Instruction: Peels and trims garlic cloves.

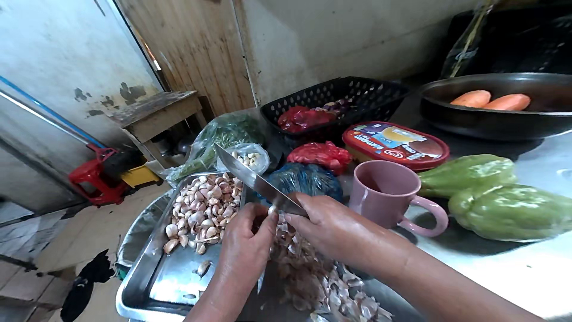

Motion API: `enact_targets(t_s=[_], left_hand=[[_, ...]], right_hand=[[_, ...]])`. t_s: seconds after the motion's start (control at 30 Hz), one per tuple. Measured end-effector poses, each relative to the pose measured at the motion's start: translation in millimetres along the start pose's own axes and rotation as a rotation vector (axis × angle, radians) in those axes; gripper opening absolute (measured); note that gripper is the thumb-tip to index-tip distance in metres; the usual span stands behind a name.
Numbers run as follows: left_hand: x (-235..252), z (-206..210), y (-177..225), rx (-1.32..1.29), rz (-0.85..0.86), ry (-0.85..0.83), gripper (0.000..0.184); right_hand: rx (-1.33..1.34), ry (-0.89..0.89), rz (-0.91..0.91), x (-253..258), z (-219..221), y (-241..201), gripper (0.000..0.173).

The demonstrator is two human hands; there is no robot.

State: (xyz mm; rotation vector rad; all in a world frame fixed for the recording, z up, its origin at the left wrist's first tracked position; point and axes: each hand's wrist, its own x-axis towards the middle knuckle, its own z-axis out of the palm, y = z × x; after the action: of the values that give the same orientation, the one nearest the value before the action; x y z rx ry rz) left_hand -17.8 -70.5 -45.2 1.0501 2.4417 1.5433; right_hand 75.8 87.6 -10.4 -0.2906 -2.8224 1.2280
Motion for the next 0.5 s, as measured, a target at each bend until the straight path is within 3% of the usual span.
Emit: enact_targets(t_s=[0.1,0.23,0.33,0.4,0.5], left_hand=[[-2,0,-1,0.050,0.044,-0.013,0.019],[-2,5,-15,0.315,0.414,0.124,0.020],[-2,6,-18,0.454,0.543,0.150,0.019],[-1,6,-20,0.472,0.556,0.148,0.020],[-1,3,-18,0.447,0.439,0.105,0.026]], right_hand=[[-0.028,-0.007,-0.004,1,1,0,0.026],[-0.055,-0.010,0.010,1,1,-2,0.026],[-0.087,-0.028,0.012,2,1,-2,0.025],[-0.089,-0.033,0.013,2,0,-2,0.026],[-0.079,0.000,0.023,2,1,-2,0.026]])
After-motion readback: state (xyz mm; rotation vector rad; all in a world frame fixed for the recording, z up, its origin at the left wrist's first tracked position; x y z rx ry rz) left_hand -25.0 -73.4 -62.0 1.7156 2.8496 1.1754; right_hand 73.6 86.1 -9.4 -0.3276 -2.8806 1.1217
